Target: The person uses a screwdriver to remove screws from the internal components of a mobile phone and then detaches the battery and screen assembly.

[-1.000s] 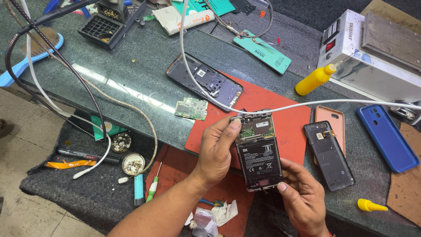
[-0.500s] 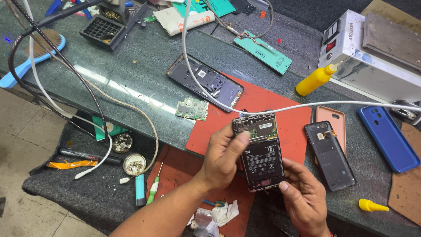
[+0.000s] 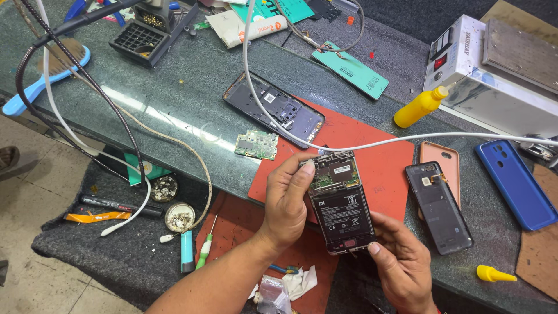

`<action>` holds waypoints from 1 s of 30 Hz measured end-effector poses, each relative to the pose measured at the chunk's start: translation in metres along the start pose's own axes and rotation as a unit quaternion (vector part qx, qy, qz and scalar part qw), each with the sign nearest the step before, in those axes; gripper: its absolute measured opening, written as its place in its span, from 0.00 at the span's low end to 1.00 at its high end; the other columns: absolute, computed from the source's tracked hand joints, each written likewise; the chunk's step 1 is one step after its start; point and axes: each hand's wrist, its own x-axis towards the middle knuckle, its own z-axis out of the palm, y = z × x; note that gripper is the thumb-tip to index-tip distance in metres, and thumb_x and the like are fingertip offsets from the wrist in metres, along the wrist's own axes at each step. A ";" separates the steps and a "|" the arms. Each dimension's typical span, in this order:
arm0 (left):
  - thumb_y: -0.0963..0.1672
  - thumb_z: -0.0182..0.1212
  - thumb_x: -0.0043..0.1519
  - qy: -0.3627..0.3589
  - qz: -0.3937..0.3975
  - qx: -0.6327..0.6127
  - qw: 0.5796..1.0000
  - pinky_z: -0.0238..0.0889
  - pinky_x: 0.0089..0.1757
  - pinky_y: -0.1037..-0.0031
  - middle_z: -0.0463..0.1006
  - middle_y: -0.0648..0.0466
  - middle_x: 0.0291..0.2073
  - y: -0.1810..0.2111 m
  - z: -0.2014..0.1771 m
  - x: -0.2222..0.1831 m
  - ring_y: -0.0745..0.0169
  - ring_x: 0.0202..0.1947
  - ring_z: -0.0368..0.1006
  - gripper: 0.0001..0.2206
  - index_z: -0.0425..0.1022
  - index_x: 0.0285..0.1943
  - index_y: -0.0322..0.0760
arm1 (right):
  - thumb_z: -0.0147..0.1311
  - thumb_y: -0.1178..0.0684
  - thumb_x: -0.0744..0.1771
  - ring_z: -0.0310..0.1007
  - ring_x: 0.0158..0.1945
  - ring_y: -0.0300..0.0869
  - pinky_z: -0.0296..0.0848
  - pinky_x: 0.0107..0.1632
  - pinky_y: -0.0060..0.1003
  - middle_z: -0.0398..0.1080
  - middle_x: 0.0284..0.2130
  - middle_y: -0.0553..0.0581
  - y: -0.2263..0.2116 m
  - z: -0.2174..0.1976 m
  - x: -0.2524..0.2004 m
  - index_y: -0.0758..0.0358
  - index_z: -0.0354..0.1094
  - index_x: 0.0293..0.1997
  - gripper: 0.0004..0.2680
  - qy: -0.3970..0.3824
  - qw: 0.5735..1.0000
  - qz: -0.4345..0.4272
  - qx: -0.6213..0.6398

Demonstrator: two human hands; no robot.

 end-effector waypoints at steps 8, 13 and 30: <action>0.43 0.53 0.72 -0.158 -0.091 -0.024 0.983 0.67 0.55 0.73 0.77 0.52 0.51 0.010 -0.003 -0.003 0.69 0.52 0.73 0.14 0.70 0.64 0.29 | 0.46 0.65 0.69 0.77 0.53 0.50 0.79 0.52 0.44 0.72 0.53 0.73 -0.007 0.005 0.004 0.82 0.54 0.68 0.18 0.014 0.998 -0.007 0.064; 0.44 0.52 0.72 -0.289 -0.249 -0.086 0.920 0.61 0.65 0.68 0.72 0.49 0.63 0.014 0.005 -0.005 0.62 0.65 0.68 0.23 0.62 0.75 0.27 | 0.46 0.66 0.71 0.78 0.50 0.50 0.80 0.51 0.41 0.72 0.53 0.73 -0.004 -0.012 0.008 0.79 0.53 0.72 0.19 0.020 0.984 0.001 0.176; 0.52 0.42 0.77 -0.270 -0.121 0.050 0.954 0.46 0.72 0.72 0.57 0.54 0.67 -0.010 0.009 -0.024 0.66 0.72 0.53 0.31 0.39 0.83 0.33 | 0.60 0.56 0.66 0.77 0.52 0.44 0.79 0.48 0.37 0.69 0.53 0.61 -0.016 0.046 -0.002 0.73 0.69 0.57 0.15 0.106 0.887 -0.192 -0.405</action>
